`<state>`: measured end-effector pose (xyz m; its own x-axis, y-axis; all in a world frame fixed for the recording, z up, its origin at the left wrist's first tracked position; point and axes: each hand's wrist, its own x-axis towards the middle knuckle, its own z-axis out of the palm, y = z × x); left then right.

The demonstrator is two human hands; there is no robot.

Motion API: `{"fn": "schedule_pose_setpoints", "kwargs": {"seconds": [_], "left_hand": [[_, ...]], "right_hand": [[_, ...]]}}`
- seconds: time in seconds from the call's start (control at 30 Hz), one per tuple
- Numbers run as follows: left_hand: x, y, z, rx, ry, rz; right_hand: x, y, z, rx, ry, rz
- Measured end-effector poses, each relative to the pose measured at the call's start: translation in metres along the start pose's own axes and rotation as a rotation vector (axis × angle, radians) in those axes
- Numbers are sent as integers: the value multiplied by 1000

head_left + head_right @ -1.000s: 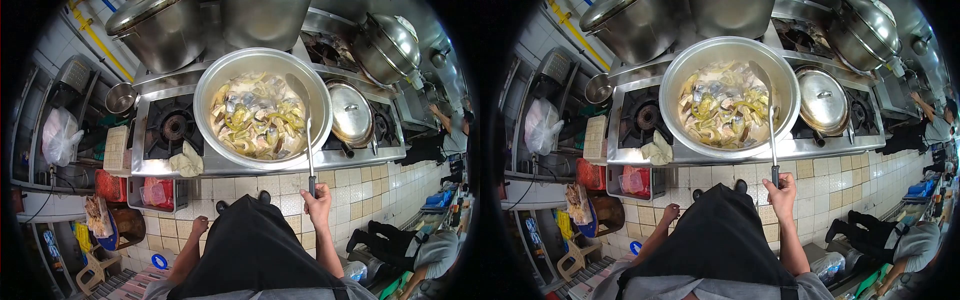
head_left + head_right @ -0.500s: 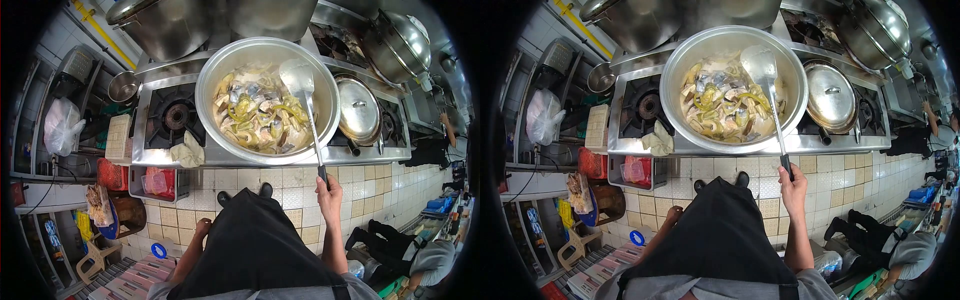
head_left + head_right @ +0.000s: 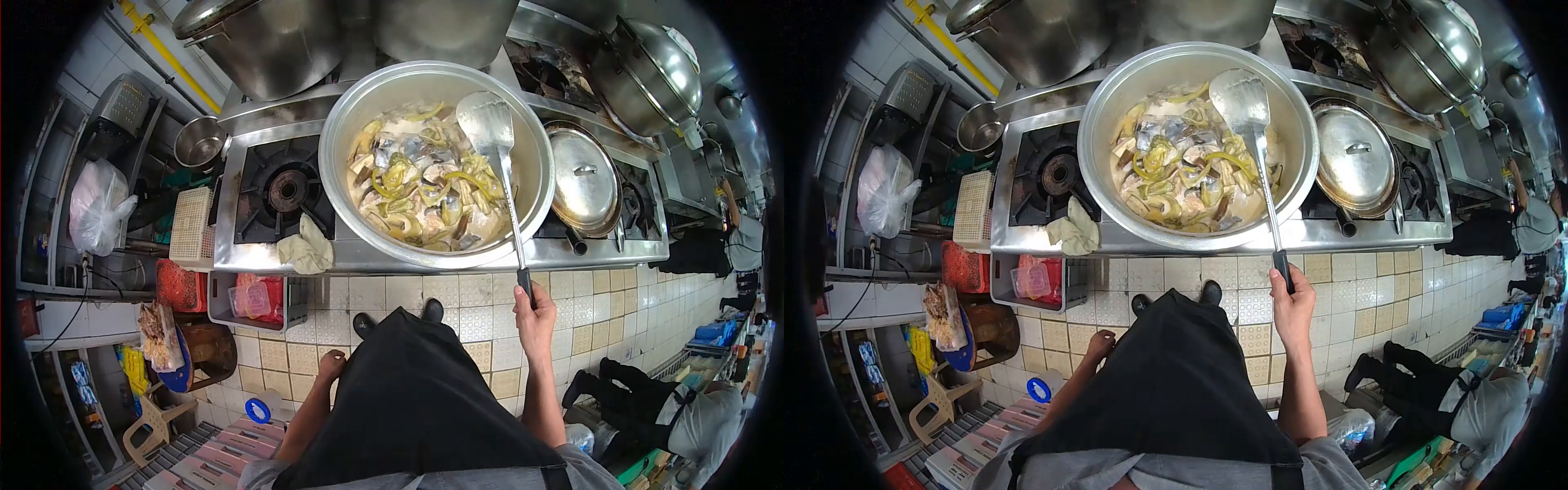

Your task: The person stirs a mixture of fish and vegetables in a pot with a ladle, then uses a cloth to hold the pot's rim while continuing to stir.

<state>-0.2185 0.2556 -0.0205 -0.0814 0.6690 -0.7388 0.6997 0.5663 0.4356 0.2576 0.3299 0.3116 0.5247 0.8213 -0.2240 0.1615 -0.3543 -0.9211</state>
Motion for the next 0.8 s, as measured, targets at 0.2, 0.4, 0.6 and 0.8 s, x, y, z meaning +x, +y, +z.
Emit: {"fn": "schedule_pose_setpoints", "kwargs": {"seconds": [0.2,0.4,0.6,0.8], "left_hand": [[17,-8,3,198,-8,193],[14,18,-6,69,-40,35],[7,30,-10,85,-43,38],[11,21,-9,159,-33,94]], "right_hand": [[0,2,3,3,28,-7],[1,9,5,-19,34,-74],[-1,0,9,-44,51,-60],[3,6,11,-58,77,-92]]}}
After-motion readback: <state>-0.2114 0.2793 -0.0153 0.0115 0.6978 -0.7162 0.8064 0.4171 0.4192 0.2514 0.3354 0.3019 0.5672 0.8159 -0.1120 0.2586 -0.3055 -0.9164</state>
